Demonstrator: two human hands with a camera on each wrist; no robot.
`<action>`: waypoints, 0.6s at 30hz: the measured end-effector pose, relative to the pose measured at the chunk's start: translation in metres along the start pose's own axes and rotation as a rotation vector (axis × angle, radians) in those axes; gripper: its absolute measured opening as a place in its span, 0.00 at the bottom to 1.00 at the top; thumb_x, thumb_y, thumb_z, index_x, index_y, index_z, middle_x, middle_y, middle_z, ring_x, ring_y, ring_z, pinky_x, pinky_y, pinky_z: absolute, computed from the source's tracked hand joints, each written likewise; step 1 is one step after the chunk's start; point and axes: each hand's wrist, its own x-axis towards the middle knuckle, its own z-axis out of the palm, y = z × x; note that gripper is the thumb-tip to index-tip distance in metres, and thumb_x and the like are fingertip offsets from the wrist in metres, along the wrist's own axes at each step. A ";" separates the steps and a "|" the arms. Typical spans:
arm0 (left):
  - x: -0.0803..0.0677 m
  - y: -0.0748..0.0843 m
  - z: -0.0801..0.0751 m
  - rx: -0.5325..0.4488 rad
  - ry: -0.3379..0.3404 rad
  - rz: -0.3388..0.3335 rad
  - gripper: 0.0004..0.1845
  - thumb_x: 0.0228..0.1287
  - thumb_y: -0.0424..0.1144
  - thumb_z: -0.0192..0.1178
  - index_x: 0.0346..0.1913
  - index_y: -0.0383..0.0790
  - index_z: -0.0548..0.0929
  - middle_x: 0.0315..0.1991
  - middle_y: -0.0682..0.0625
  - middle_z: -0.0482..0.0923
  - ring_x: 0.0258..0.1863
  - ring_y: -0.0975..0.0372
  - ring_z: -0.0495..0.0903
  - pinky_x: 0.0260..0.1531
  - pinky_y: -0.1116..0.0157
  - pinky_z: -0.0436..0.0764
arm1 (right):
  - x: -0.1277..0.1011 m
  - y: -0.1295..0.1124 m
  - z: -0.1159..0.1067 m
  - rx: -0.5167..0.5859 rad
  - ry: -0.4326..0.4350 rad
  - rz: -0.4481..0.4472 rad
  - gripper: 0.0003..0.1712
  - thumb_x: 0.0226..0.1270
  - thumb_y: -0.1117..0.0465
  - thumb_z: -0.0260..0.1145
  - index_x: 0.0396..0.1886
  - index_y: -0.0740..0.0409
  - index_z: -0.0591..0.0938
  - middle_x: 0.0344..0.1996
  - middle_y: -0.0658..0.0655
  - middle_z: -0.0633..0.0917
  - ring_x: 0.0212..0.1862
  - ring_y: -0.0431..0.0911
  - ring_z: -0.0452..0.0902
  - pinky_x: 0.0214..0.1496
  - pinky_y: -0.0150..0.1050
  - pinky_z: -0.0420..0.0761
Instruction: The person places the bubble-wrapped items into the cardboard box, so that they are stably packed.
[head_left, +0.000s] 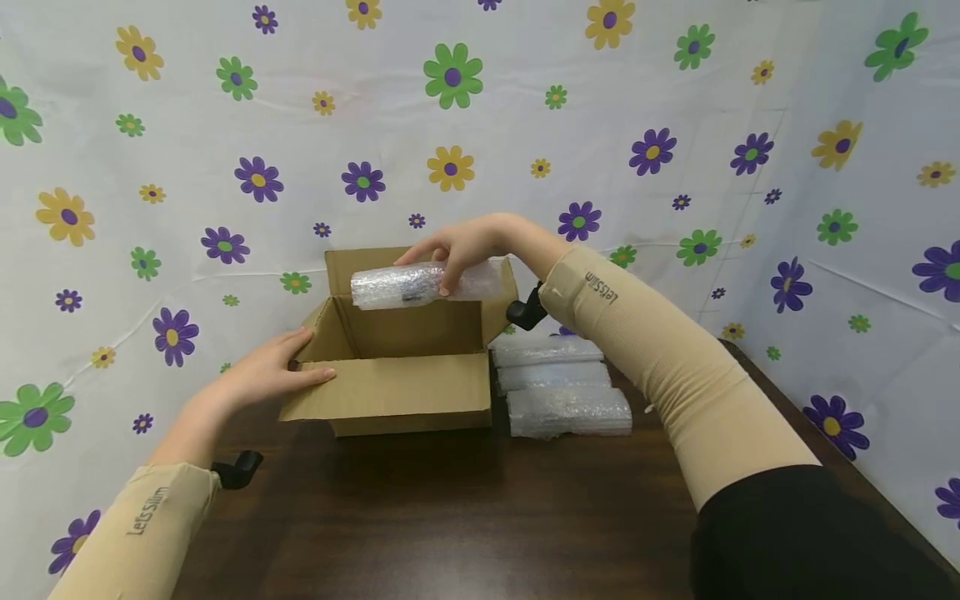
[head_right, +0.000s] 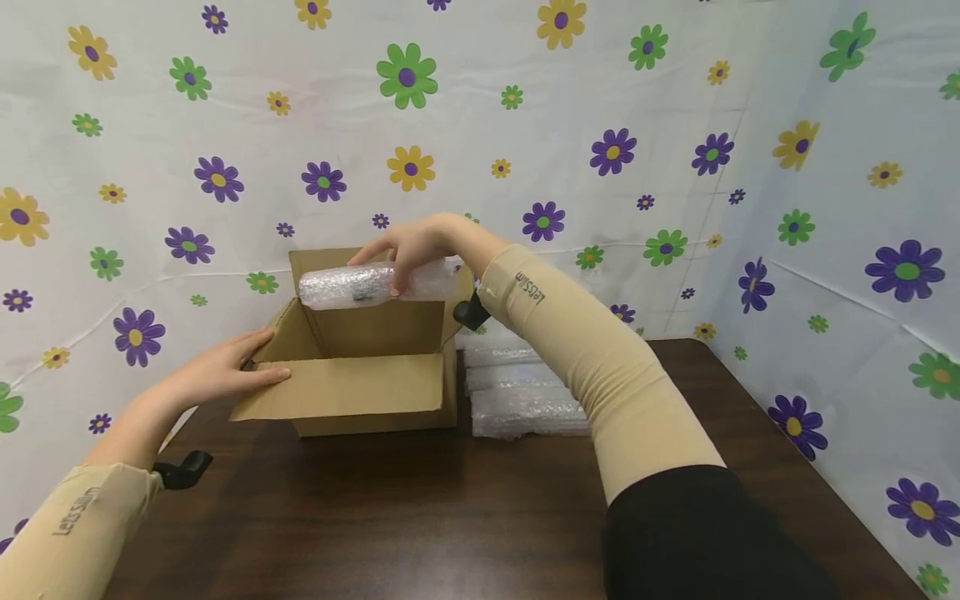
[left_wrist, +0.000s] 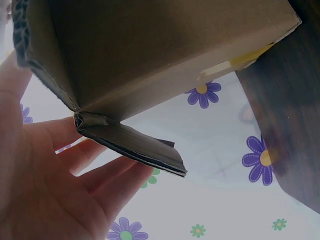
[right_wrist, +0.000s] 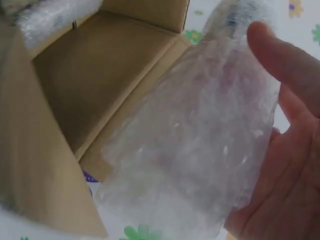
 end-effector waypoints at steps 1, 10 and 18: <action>0.000 0.000 0.000 -0.006 0.000 0.001 0.51 0.64 0.60 0.59 0.72 0.22 0.53 0.71 0.24 0.49 0.69 0.33 0.49 0.65 0.37 0.53 | 0.003 0.000 -0.001 -0.010 0.007 0.010 0.44 0.61 0.67 0.69 0.73 0.35 0.65 0.68 0.57 0.67 0.63 0.48 0.66 0.58 0.42 0.75; 0.001 0.000 0.001 0.001 0.004 0.005 0.51 0.64 0.60 0.60 0.72 0.22 0.54 0.70 0.24 0.50 0.69 0.32 0.50 0.65 0.37 0.54 | 0.036 0.004 0.006 0.025 0.028 0.043 0.44 0.60 0.67 0.69 0.73 0.35 0.65 0.65 0.59 0.69 0.63 0.48 0.66 0.63 0.44 0.70; 0.001 -0.001 0.002 -0.006 0.009 -0.002 0.51 0.63 0.60 0.60 0.72 0.23 0.53 0.71 0.25 0.50 0.69 0.32 0.50 0.64 0.36 0.54 | 0.059 0.019 0.014 0.105 0.056 0.073 0.45 0.58 0.69 0.69 0.73 0.37 0.66 0.60 0.59 0.72 0.59 0.49 0.69 0.61 0.43 0.71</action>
